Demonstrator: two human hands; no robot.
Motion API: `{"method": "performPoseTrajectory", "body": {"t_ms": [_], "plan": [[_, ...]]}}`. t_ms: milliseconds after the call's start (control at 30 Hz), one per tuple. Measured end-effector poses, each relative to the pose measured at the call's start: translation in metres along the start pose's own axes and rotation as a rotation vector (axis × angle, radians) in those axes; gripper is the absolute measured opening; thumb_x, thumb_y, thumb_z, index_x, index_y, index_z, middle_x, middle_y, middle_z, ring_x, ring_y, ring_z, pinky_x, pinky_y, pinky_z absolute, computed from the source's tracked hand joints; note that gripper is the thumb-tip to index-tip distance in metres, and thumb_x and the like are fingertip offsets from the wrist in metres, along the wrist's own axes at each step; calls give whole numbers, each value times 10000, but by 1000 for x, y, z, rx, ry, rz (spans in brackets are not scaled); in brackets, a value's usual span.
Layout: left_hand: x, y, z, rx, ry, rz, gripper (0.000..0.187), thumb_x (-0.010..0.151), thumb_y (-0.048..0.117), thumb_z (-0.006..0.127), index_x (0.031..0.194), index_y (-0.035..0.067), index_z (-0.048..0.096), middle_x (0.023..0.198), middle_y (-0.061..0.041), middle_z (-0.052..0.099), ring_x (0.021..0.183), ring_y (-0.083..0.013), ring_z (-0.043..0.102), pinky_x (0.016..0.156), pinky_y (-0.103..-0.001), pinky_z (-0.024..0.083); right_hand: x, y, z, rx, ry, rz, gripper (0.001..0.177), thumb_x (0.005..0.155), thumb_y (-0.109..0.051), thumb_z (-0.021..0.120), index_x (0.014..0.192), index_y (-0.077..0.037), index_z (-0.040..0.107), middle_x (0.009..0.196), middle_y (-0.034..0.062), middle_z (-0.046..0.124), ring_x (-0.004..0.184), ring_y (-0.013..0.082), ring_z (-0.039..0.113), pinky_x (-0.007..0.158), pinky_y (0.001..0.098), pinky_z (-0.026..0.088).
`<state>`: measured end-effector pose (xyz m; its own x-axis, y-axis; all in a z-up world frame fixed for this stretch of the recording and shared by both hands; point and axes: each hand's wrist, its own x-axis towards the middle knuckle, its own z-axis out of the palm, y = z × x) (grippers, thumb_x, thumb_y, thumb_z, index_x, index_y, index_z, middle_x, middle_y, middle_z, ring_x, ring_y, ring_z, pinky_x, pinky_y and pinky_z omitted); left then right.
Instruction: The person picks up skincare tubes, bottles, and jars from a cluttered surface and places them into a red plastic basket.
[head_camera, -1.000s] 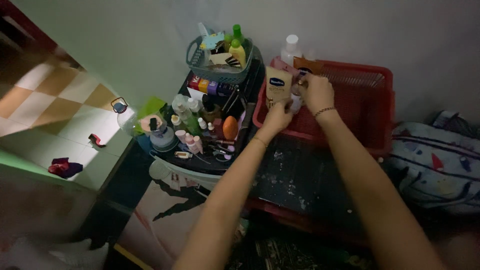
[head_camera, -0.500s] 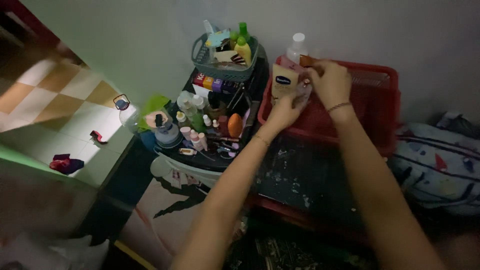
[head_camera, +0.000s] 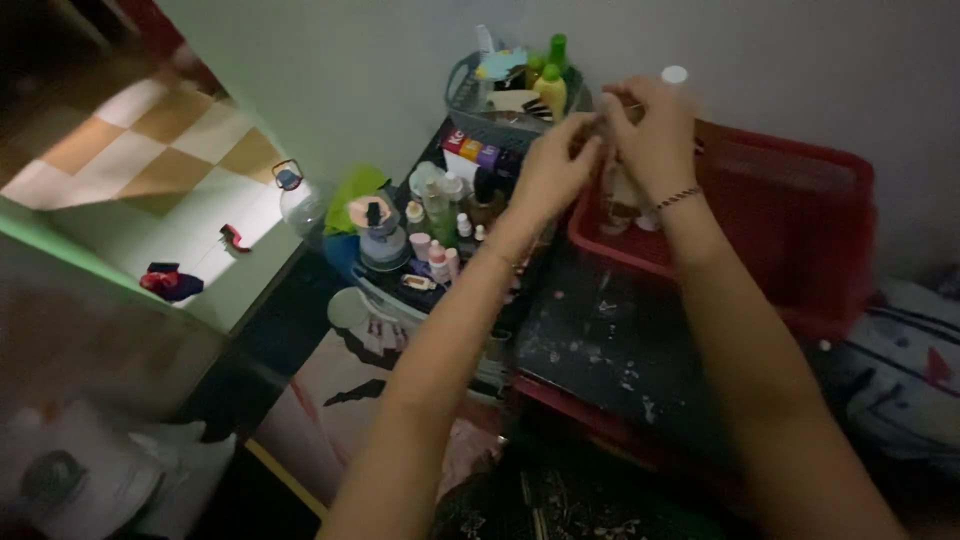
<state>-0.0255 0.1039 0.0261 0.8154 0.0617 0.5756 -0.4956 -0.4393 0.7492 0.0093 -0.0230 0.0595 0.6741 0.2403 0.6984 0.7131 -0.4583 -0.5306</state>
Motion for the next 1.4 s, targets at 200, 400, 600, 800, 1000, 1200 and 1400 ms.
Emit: {"method": "performPoseTrajectory", "body": {"t_ms": [200, 400, 600, 800, 1000, 1200, 1400], "plan": [[10, -16, -61, 72, 78, -28, 249, 800, 183, 535, 1009, 49, 556, 906, -134, 631, 811, -248, 632, 699, -312, 495, 19, -15, 50, 3, -73, -77, 189, 831, -178, 604, 927, -17, 630, 836, 132, 628, 712, 220, 606, 629, 308, 475], [13, -55, -120, 162, 160, -76, 239, 789, 151, 538, 1000, 41, 555, 902, -127, 629, 799, -238, 635, 686, -308, 496, 38, -37, 95, -37, -269, -156, 175, 797, -186, 617, 905, -52, 653, 765, 123, 624, 675, 220, 600, 621, 326, 482], [1, -114, -158, 342, 230, -176, 232, 738, 146, 559, 948, 48, 579, 895, -125, 627, 771, -252, 623, 684, -323, 485, 54, -44, 143, -29, -464, -220, 225, 740, -177, 638, 924, -48, 638, 788, 131, 611, 684, 239, 587, 626, 340, 471], [-10, -154, -172, 512, 89, -348, 228, 722, 174, 571, 913, 59, 618, 875, -150, 623, 821, -291, 596, 719, -350, 466, 64, -22, 189, -151, -752, -264, 275, 707, -197, 649, 952, -74, 638, 859, 119, 627, 746, 261, 589, 704, 365, 460], [-11, -181, -174, 546, -25, -382, 237, 678, 183, 600, 873, 48, 616, 844, -163, 607, 800, -313, 578, 700, -379, 448, 66, -20, 210, -200, -982, -235, 346, 657, -238, 679, 962, -85, 619, 862, 97, 628, 775, 241, 589, 698, 346, 463], [-8, -190, -170, 595, -118, -376, 208, 688, 153, 573, 864, 65, 640, 862, -161, 612, 816, -314, 581, 728, -374, 459, 67, -34, 212, -322, -1115, -187, 345, 655, -229, 668, 980, -120, 624, 895, 68, 632, 797, 213, 598, 709, 320, 473], [-5, -192, -169, 596, -178, -434, 224, 685, 153, 572, 883, 65, 630, 867, -161, 606, 818, -315, 573, 723, -382, 449, 68, -34, 218, -328, -1160, -169, 313, 668, -240, 642, 966, -146, 642, 904, 68, 640, 810, 214, 602, 740, 331, 475]]}}
